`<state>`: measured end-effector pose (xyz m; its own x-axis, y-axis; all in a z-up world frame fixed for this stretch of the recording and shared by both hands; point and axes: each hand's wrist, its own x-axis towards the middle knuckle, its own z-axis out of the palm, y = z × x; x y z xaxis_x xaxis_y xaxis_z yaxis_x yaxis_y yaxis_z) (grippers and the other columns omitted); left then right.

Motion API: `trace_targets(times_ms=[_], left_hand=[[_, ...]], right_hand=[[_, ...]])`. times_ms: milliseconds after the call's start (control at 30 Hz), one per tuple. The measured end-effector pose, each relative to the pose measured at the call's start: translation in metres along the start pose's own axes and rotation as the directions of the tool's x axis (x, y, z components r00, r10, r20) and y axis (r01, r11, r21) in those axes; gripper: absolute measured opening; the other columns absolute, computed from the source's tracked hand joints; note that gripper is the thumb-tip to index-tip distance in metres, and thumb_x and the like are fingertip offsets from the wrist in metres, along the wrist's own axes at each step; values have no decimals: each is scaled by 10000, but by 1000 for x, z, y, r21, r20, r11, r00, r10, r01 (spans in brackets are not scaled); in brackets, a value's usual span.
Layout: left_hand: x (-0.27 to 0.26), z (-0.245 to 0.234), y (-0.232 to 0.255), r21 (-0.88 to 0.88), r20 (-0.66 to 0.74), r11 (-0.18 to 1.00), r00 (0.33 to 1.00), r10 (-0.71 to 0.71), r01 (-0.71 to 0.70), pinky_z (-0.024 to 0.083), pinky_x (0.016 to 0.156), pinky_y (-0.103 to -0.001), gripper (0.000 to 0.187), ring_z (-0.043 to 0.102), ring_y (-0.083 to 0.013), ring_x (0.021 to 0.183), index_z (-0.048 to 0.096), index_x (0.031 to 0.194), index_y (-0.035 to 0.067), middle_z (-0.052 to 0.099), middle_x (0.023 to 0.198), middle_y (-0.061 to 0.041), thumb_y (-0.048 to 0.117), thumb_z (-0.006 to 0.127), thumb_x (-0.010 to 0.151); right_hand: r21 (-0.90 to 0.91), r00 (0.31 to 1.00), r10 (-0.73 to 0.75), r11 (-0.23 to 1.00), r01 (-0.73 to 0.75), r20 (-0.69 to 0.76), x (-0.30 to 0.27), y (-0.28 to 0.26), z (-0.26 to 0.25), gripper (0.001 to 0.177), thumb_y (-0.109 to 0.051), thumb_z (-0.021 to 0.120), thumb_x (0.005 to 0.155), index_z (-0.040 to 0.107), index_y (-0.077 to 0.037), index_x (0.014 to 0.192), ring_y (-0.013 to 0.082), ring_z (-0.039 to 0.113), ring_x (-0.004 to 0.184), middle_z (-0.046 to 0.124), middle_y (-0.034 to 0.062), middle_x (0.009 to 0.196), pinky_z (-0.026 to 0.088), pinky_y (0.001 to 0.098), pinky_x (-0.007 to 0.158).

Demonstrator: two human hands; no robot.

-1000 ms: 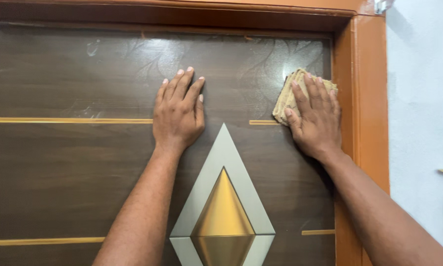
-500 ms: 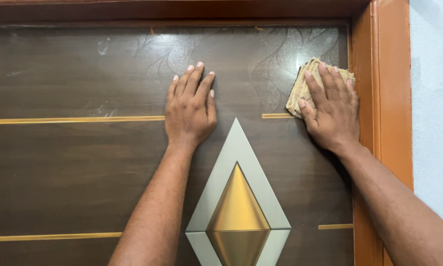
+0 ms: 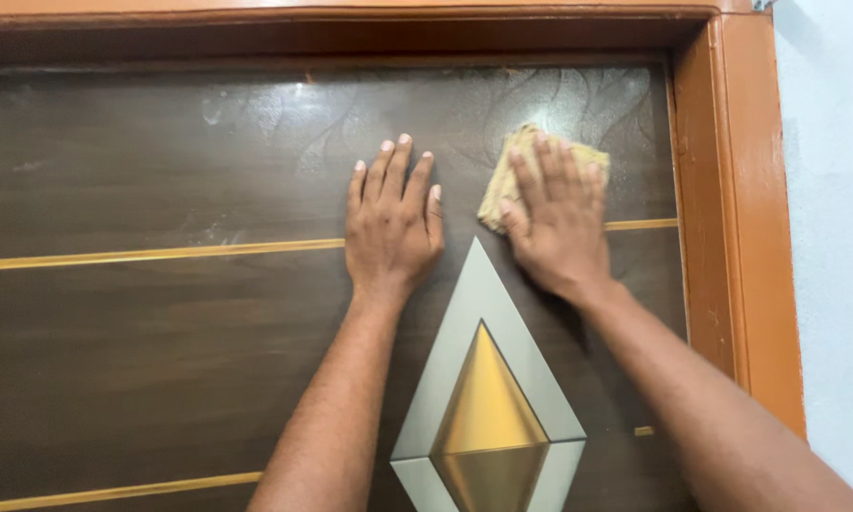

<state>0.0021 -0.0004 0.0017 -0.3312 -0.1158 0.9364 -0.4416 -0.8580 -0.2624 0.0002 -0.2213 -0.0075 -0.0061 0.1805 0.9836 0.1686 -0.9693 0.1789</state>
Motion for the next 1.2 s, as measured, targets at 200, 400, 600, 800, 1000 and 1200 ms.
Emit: trace_targets(times_ms=[200, 400, 600, 800, 1000, 1200], left_hand=[[-3, -15, -6, -327, 4, 942, 996, -84, 81, 277, 1258, -540, 454, 491, -321, 1430, 601, 1414, 130, 503, 1557, -132, 304, 506, 1005], [-5, -19, -15, -425, 7, 904, 999, -49, 47, 278, 1266, -547, 470, 496, -358, 1430, 569, 1424, 116, 480, 1565, -151, 322, 539, 1003], [-7, -34, -52, -340, 93, 940, 994, 52, -17, 338, 1195, -499, 464, 458, -376, 1427, 591, 1411, 96, 481, 1554, -166, 307, 561, 998], [-13, -63, -97, -80, 86, 983, 981, 173, -167, 342, 1216, -483, 412, 465, -301, 1449, 630, 1375, 104, 542, 1527, -97, 269, 576, 1001], [-17, -64, -91, -27, 82, 987, 984, 160, -158, 340, 1219, -479, 416, 460, -284, 1440, 638, 1379, 118, 547, 1521, -92, 262, 576, 993], [-18, -65, -91, -18, 77, 989, 986, 150, -149, 348, 1219, -472, 405, 469, -280, 1441, 643, 1378, 129, 554, 1517, -84, 260, 579, 1000]], right_hand=[[12, 991, -115, 993, 116, -61, 5, -74, 5, 630, -412, 450, 1022, 381, -200, 1612, 315, 198, 1577, 278, 125, 1692, 71, 549, 1272], [26, 979, -200, 979, 201, -44, -7, -115, 5, 667, -373, 478, 971, 411, -141, 1592, 286, 207, 1589, 301, 99, 1693, 93, 520, 1283], [9, 983, -179, 984, 179, 29, 0, -98, -4, 593, -447, 457, 1040, 419, -215, 1585, 267, 227, 1566, 297, 86, 1684, 129, 498, 1275], [-38, 995, -51, 998, 54, 89, 5, -45, -11, 668, -506, 424, 1000, 323, -258, 1613, 282, 156, 1565, 189, 77, 1712, 85, 477, 1250], [-12, 994, 92, 996, -91, 55, -1, 21, -19, 657, -475, 382, 1030, 285, -245, 1638, 279, 141, 1583, 164, 88, 1730, 66, 507, 1262], [-9, 955, 296, 955, -296, -5, -6, 63, -25, 645, -472, 380, 1072, 262, -224, 1655, 317, 100, 1616, 137, 111, 1753, 66, 539, 1281]])
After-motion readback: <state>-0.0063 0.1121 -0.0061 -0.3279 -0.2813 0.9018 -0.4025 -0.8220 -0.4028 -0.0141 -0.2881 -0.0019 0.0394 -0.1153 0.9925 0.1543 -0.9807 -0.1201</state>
